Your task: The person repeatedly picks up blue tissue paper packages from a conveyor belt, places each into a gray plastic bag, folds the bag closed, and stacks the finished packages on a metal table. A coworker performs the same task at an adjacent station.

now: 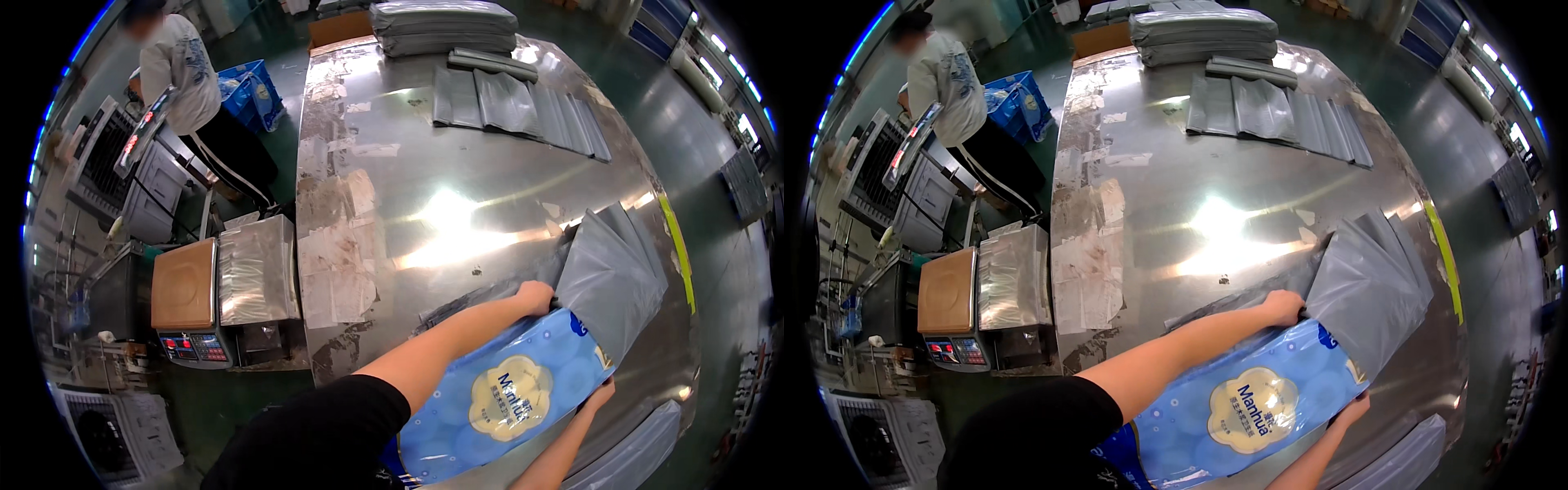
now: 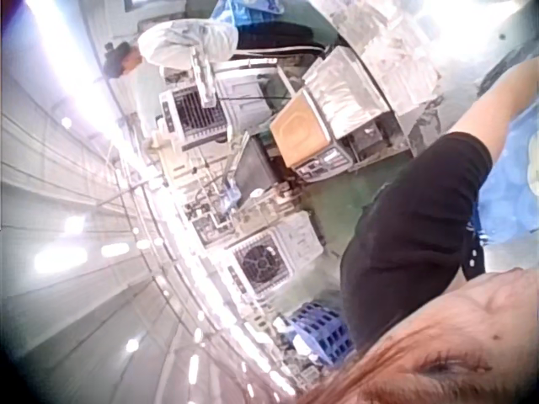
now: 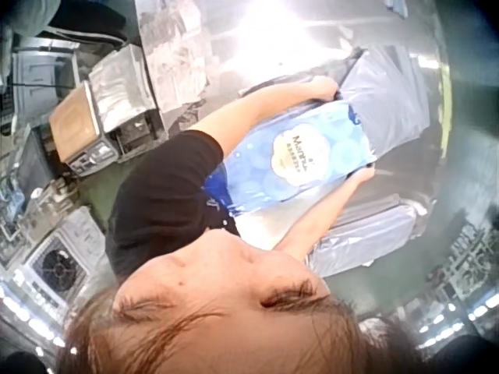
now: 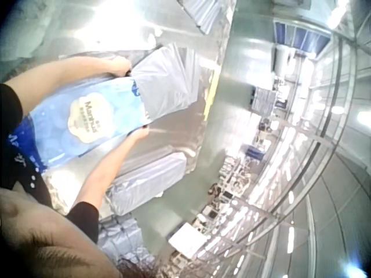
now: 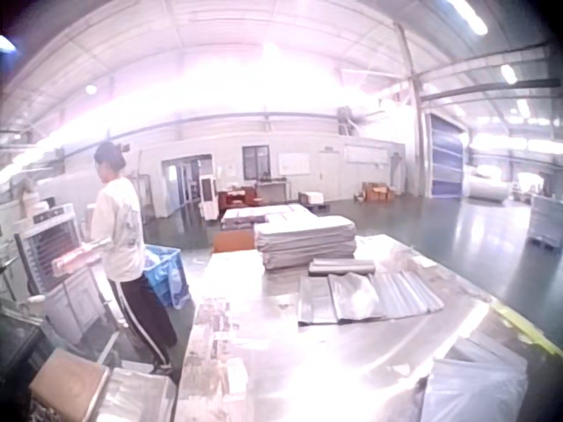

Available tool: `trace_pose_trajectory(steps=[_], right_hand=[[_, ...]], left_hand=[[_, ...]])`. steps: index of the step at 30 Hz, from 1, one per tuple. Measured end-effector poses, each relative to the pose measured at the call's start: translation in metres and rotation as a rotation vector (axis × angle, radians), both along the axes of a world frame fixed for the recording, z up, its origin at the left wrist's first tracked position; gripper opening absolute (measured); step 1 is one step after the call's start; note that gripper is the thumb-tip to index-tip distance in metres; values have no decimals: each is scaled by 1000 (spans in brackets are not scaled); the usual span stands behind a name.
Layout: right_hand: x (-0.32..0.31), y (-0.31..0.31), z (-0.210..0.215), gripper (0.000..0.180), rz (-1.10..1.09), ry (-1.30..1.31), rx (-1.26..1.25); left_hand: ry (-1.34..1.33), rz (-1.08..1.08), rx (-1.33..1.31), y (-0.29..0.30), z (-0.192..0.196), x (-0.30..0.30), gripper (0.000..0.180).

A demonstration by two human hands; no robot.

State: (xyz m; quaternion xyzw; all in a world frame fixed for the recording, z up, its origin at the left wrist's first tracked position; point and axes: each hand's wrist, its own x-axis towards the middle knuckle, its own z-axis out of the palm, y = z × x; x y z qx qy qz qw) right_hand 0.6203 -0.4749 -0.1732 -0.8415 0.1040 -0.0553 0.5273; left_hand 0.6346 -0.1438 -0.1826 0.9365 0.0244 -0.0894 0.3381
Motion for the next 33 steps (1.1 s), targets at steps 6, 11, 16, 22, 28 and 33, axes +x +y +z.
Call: trace_pose_trajectory(steps=[6, 11, 16, 22, 28, 33], right_hand=[[-96, 1, -2, 18, 425, 170, 107], [-262, -18, -34, 34, 805, 437, -13], [-342, 148, 3, 41, 1255, 353, -224], [-363, 305, 110, 39, 1227, -241, -264], [-382, 329, 151, 37, 1113, -437, -372], [-402, 324, 153, 36, 1097, -480, -411]], left_hand=[[-8, -259, 13, 46, 0, -48, 25], [24, -590, 86, 96, -2, -229, 19], [329, -865, 42, 147, 10, -452, 18], [236, -485, -287, 137, 45, -509, 21], [-212, -246, -741, 97, 84, -473, 24], [-20, -110, -396, 104, -11, -505, 23]])
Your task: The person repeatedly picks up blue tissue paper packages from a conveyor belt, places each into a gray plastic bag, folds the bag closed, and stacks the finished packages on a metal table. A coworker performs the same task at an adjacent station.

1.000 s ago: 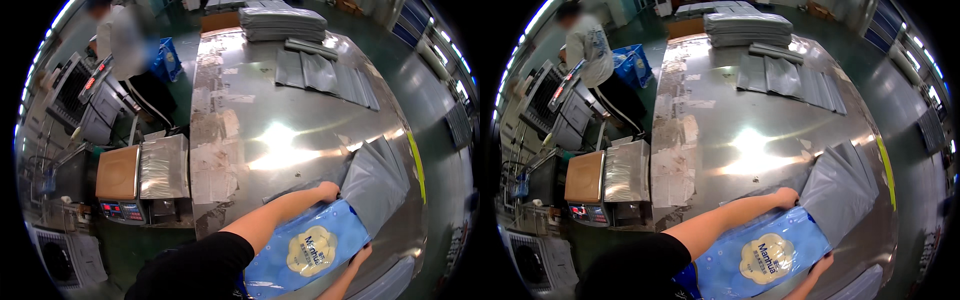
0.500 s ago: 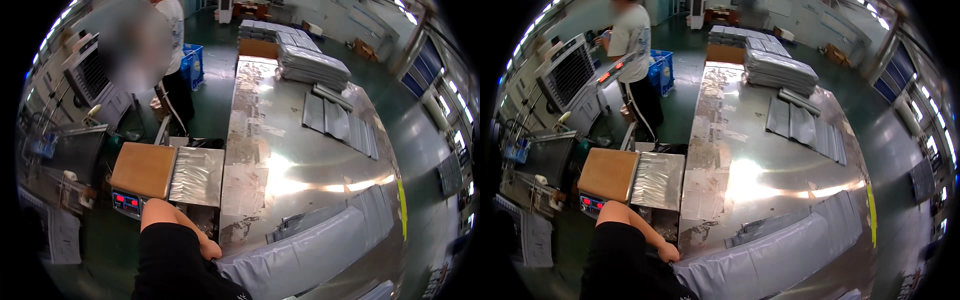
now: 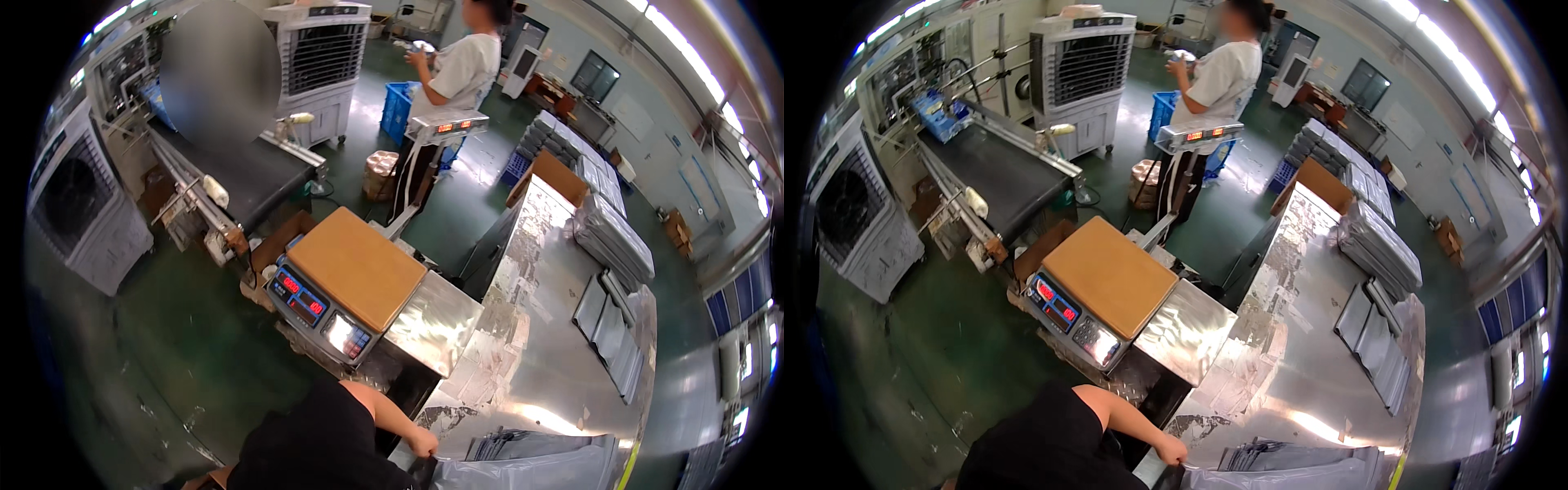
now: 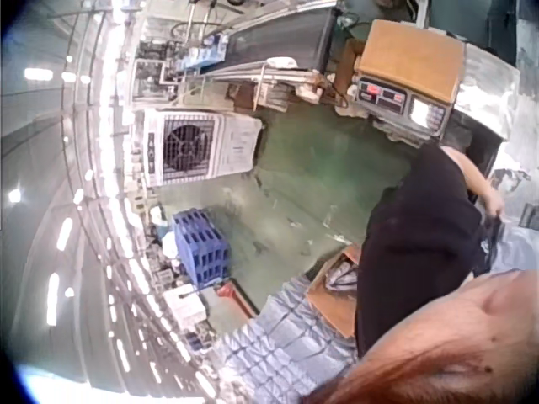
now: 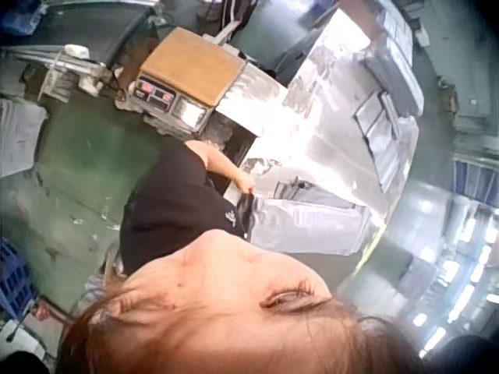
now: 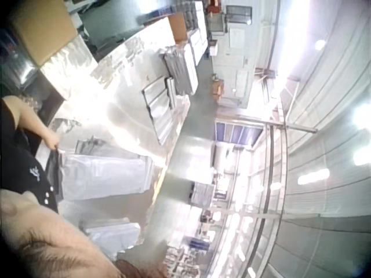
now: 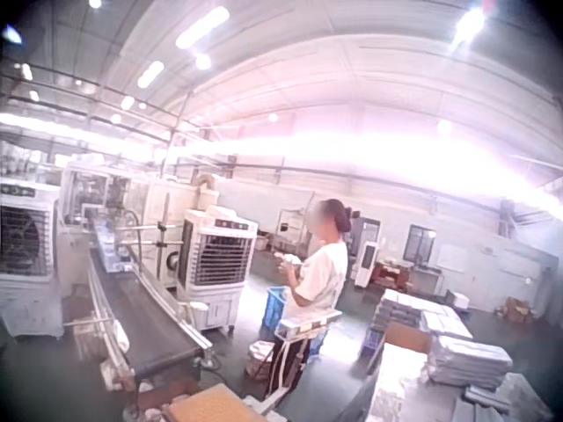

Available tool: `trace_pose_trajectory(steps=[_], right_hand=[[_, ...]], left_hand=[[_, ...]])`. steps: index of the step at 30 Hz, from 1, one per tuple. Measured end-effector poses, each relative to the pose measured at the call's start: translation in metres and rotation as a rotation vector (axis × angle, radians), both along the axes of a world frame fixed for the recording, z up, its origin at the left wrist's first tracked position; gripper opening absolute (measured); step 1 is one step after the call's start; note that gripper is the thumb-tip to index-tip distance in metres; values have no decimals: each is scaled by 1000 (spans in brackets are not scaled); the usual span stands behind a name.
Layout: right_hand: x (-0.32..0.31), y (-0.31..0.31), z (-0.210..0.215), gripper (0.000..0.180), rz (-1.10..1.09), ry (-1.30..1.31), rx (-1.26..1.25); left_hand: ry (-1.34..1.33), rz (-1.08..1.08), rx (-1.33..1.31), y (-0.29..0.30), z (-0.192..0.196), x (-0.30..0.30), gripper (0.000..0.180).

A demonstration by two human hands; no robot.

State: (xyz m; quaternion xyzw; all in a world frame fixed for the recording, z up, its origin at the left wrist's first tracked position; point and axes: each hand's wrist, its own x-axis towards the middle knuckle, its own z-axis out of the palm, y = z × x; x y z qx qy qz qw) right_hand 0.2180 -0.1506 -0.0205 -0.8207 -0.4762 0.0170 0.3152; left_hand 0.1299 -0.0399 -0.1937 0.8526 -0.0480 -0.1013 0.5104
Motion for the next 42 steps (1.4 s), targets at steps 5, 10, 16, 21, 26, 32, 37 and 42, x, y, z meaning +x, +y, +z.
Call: trace_pose_trajectory(steps=[5, 10, 16, 21, 26, 32, 37, 42], right_hand=[[-33, 6, -7, 35, 50, -3, -21], [-63, 15, -16, 34, 125, -13, -23], [-80, 19, -17, 32, 172, -12, -9], [-83, 14, -22, 31, 152, -33, -5], [-90, 7, -23, 30, 156, -24, 2], [-99, 3, -27, 28, 159, -19, 12], [-103, -8, -29, 27, 160, -12, 13], [-104, -15, -30, 26, 140, -29, 24]], left_hand=[[69, 424, -174, -27, 20, -3, 28], [75, 503, -78, -35, 6, 11, 29], [189, 351, 92, -17, -36, -6, 15], [23, 159, -94, -3, 14, -27, 15], [-73, 160, -470, -10, 66, -28, 15], [388, 485, -619, 19, 34, -47, 16], [410, 404, -685, 16, 14, -47, 6], [473, 240, -809, 20, 11, -36, 12]])
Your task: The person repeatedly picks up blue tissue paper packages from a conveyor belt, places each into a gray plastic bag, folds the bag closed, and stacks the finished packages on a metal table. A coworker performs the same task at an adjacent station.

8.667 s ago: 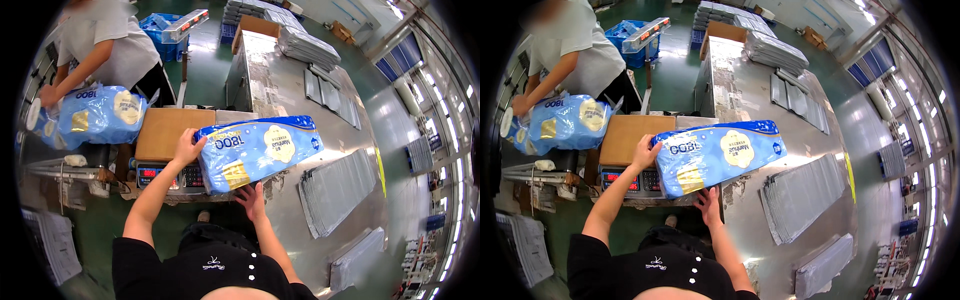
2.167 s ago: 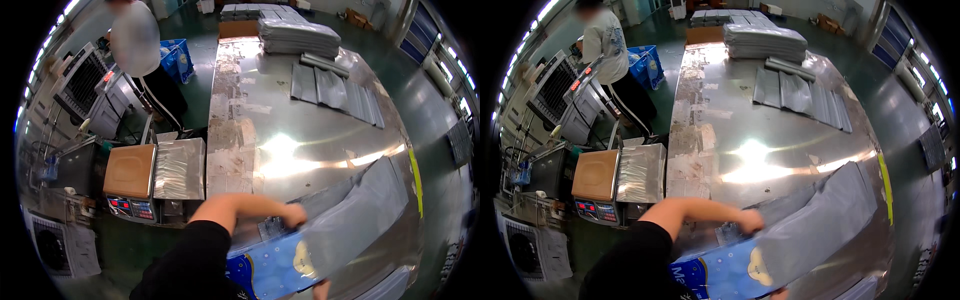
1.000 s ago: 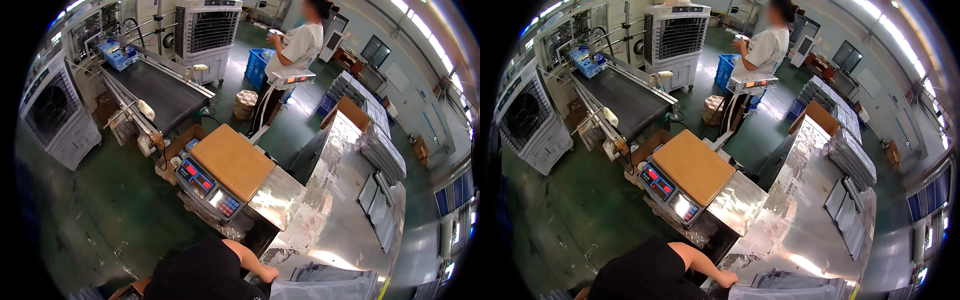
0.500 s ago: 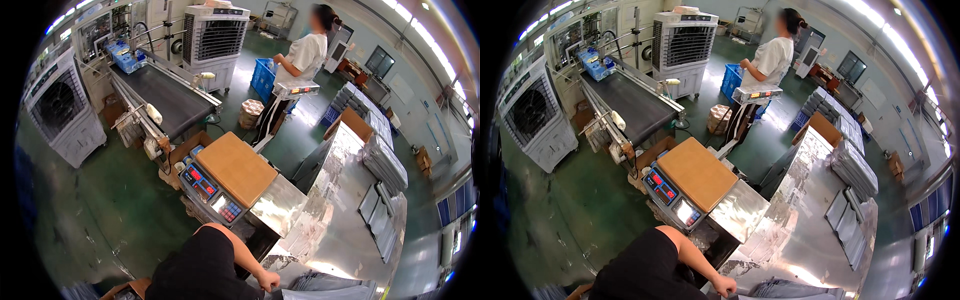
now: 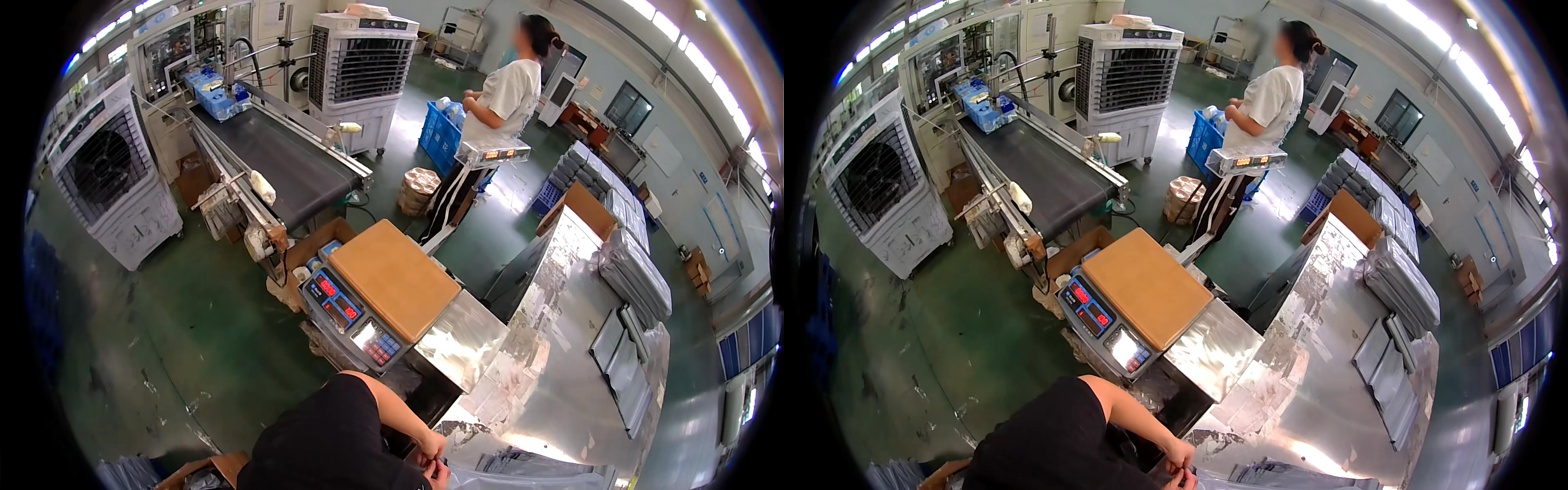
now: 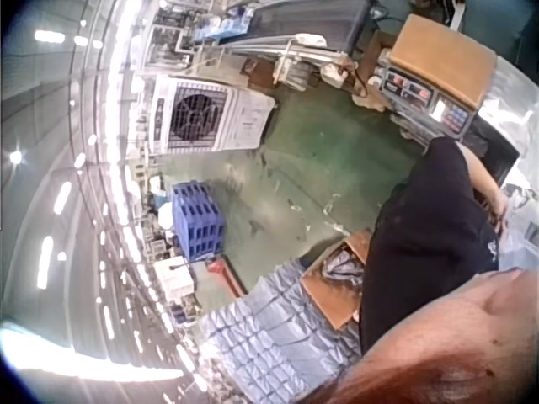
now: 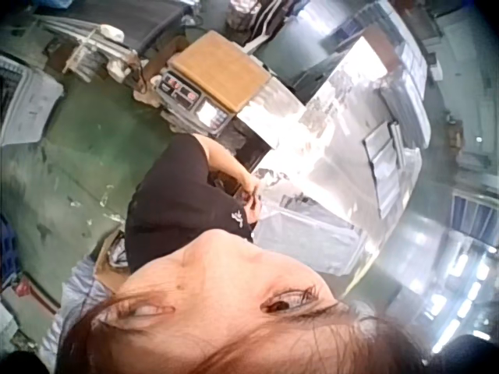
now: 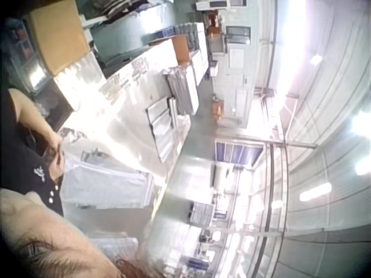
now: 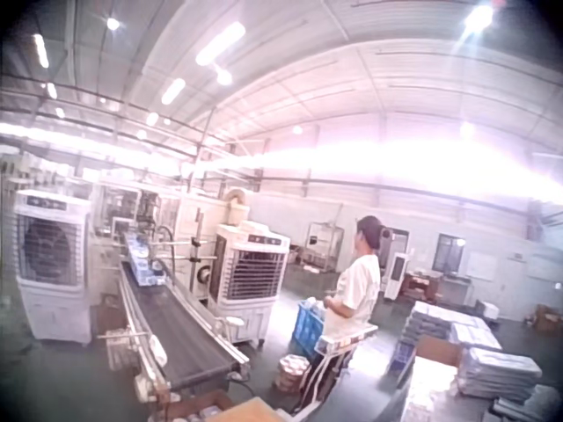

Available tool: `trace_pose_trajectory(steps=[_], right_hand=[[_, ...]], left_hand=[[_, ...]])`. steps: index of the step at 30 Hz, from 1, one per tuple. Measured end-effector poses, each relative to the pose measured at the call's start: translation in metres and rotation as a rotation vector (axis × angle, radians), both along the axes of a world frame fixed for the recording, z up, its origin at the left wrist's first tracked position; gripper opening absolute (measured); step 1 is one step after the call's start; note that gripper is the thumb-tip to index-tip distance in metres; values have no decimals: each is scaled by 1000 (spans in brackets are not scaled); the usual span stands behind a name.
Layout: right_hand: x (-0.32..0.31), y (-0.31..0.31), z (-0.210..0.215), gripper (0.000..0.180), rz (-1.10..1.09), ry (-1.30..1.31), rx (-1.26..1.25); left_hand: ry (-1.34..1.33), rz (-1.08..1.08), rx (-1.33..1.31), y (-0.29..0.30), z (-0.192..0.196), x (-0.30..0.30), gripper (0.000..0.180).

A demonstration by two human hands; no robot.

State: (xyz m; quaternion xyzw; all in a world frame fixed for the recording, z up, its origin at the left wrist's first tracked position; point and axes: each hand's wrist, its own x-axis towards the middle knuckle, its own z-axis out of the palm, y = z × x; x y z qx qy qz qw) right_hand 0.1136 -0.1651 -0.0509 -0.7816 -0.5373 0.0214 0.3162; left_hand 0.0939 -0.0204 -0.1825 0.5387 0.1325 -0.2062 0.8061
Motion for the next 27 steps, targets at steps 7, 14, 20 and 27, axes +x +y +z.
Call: trace_pose_trajectory(steps=[7, 14, 20, 27], right_hand=[[17, -45, -48, 20, -73, -211, -37], [-8, -43, -74, 13, -335, 47, 100], [-70, -169, -54, 10, -523, 80, -59], [-320, -522, 2, 34, -1678, 662, -1594]], left_hand=[[168, 151, -32, -17, 11, -1, 17], [175, -43, 138, -29, 21, 7, 18], [339, 96, 306, 21, 48, -4, 8], [-342, -45, 903, 77, 60, -9, 20]])
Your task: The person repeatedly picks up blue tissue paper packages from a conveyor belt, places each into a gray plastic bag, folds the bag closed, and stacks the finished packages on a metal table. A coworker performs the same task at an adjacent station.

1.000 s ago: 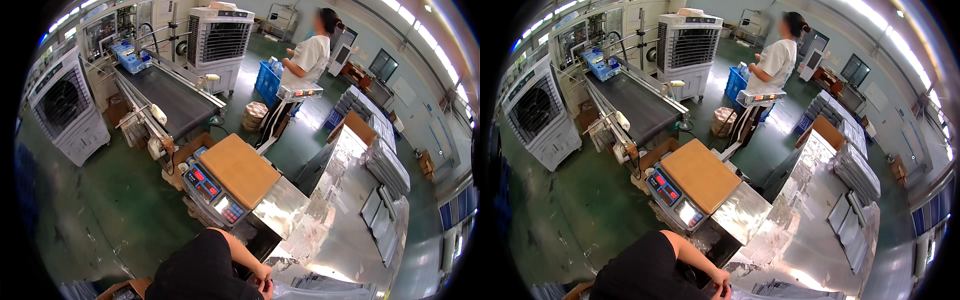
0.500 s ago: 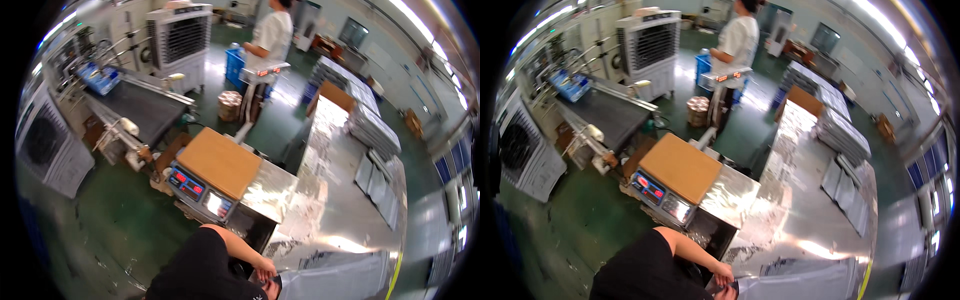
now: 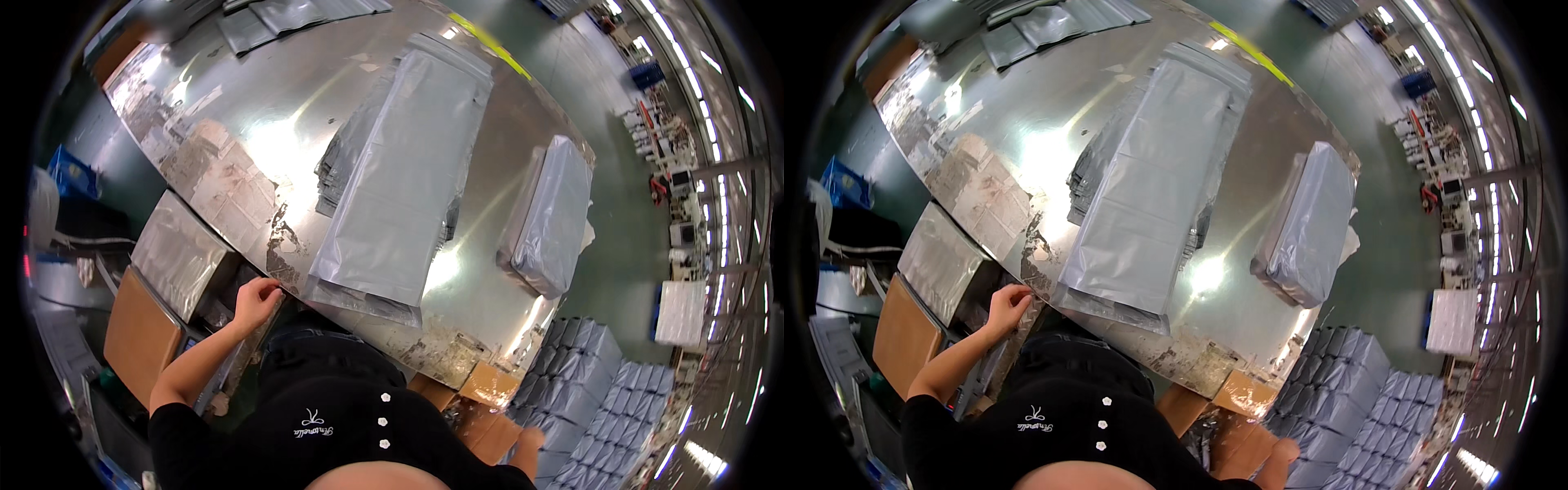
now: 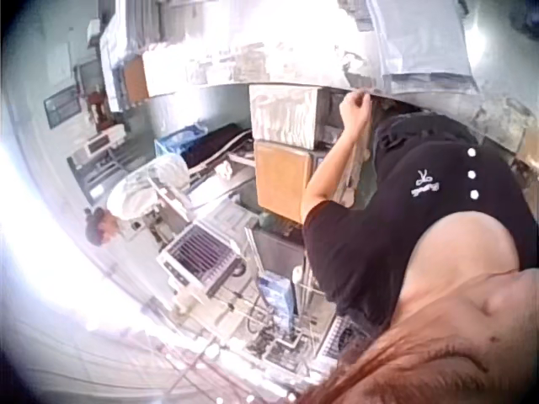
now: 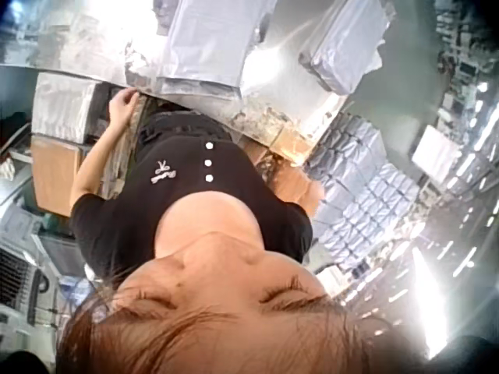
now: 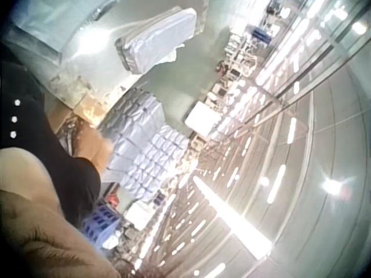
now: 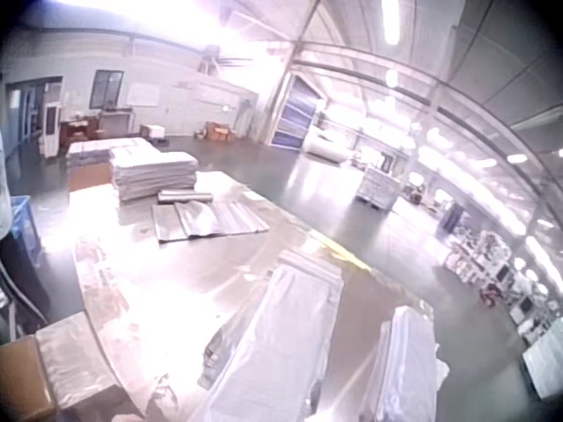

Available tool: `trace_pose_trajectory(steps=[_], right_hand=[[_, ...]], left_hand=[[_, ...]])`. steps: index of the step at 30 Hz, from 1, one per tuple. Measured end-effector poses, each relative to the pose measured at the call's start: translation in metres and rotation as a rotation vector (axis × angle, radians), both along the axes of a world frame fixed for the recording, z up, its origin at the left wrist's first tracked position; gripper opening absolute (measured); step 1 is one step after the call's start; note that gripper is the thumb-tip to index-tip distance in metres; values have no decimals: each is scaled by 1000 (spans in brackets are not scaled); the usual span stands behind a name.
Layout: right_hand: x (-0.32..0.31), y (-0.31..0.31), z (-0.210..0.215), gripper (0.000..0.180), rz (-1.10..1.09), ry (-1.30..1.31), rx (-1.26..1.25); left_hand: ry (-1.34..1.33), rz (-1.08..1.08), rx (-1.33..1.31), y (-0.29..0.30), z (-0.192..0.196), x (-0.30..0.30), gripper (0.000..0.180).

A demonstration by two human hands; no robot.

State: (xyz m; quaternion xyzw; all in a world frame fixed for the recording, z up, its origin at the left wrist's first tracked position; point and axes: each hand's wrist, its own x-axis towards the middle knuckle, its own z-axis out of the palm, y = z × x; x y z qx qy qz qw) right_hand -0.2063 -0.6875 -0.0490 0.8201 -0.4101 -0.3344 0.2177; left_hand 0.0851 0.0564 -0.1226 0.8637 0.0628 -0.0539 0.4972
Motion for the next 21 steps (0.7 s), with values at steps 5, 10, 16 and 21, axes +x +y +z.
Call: trace_pose_trajectory(steps=[5, 10, 16, 21], right_hand=[[155, 173, -21, 14, 597, -782, 516], [277, 411, -24, 42, 1330, -803, 1364], [273, 426, -87, 36, 1499, -714, 1045], [277, 416, -112, 25, 1610, -699, 987]], left_hand=[[-650, -791, 403, -78, 61, 67, 43], [-1065, -1248, 540, -153, 2, 110, 20], [-1237, -1338, 604, -139, -57, 128, 13], [-1110, -1240, 485, -137, -57, 118, 20]])
